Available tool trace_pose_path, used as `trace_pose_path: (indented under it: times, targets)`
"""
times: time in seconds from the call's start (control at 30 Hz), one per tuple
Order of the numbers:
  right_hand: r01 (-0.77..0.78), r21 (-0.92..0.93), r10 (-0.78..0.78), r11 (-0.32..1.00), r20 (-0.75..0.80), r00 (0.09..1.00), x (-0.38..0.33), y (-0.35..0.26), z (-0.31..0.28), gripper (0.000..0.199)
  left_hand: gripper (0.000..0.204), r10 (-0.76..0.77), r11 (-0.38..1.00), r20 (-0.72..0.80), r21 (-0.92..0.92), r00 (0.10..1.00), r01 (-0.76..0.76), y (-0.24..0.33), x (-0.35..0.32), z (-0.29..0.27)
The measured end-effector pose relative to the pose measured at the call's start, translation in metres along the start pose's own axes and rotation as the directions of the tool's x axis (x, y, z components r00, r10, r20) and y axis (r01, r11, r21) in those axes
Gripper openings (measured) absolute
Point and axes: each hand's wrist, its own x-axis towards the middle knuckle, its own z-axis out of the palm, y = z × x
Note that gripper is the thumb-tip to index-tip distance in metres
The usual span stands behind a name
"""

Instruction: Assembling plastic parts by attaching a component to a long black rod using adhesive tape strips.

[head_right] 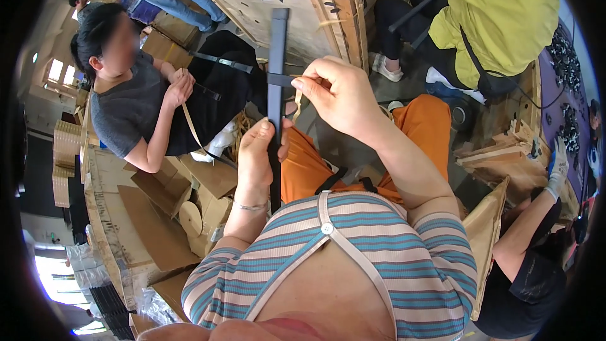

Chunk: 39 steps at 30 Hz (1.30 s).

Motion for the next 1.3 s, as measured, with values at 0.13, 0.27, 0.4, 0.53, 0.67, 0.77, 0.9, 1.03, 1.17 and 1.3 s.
trace_pose_path:
  times: [0.13,0.27,0.4,0.53,0.67,0.77,0.9,1.03,1.17,1.3]
  targets:
    - [-0.014,-0.060,0.014,0.998,0.008,1.000,-0.005,-0.004,-0.013,0.015,0.032,-0.004,0.991,0.092,-0.133,0.996,0.016,0.008,0.003,-0.006]
    - [-0.023,-0.045,0.023,0.999,0.009,1.000,-0.009,-0.007,-0.018,0.014,0.036,0.014,0.980,0.272,-0.193,0.962,0.041,0.006,0.005,-0.011]
    - [-0.026,-0.046,0.027,0.999,0.010,1.000,-0.013,-0.013,-0.021,0.014,0.036,0.019,0.980,0.359,-0.194,0.933,0.054,0.006,0.006,-0.012]
    - [-0.056,-0.015,0.056,0.998,-0.005,0.998,-0.018,-0.019,-0.026,0.014,0.035,0.025,0.953,0.406,-0.284,0.913,0.100,0.008,0.006,-0.014]
    - [-0.059,-0.016,0.059,0.998,-0.015,0.998,-0.021,-0.018,-0.031,0.015,0.036,0.051,0.937,0.464,-0.329,0.884,0.118,0.008,0.007,-0.023]
    - [-0.065,-0.001,0.065,0.998,-0.022,0.998,-0.022,-0.016,-0.032,0.016,0.037,0.052,0.934,0.506,-0.331,0.861,0.138,0.008,0.007,-0.026]
    - [-0.060,-0.003,0.060,0.998,-0.008,0.998,-0.022,-0.013,-0.031,0.016,0.042,0.052,0.931,0.512,-0.336,0.857,0.144,0.007,0.006,-0.026]
    - [-0.045,0.029,0.046,0.999,-0.012,0.999,-0.020,-0.011,-0.030,0.016,0.046,0.049,0.923,0.544,-0.346,0.837,0.171,0.006,0.008,-0.023]
    - [-0.080,0.046,0.080,0.996,0.019,0.997,-0.018,-0.006,-0.029,0.016,0.049,0.057,0.884,0.589,-0.405,0.806,0.233,0.002,0.009,-0.022]
    - [-0.113,0.039,0.111,0.993,0.063,0.992,-0.016,0.005,-0.028,0.012,0.047,0.044,0.837,0.646,-0.440,0.762,0.325,-0.006,0.010,-0.016]
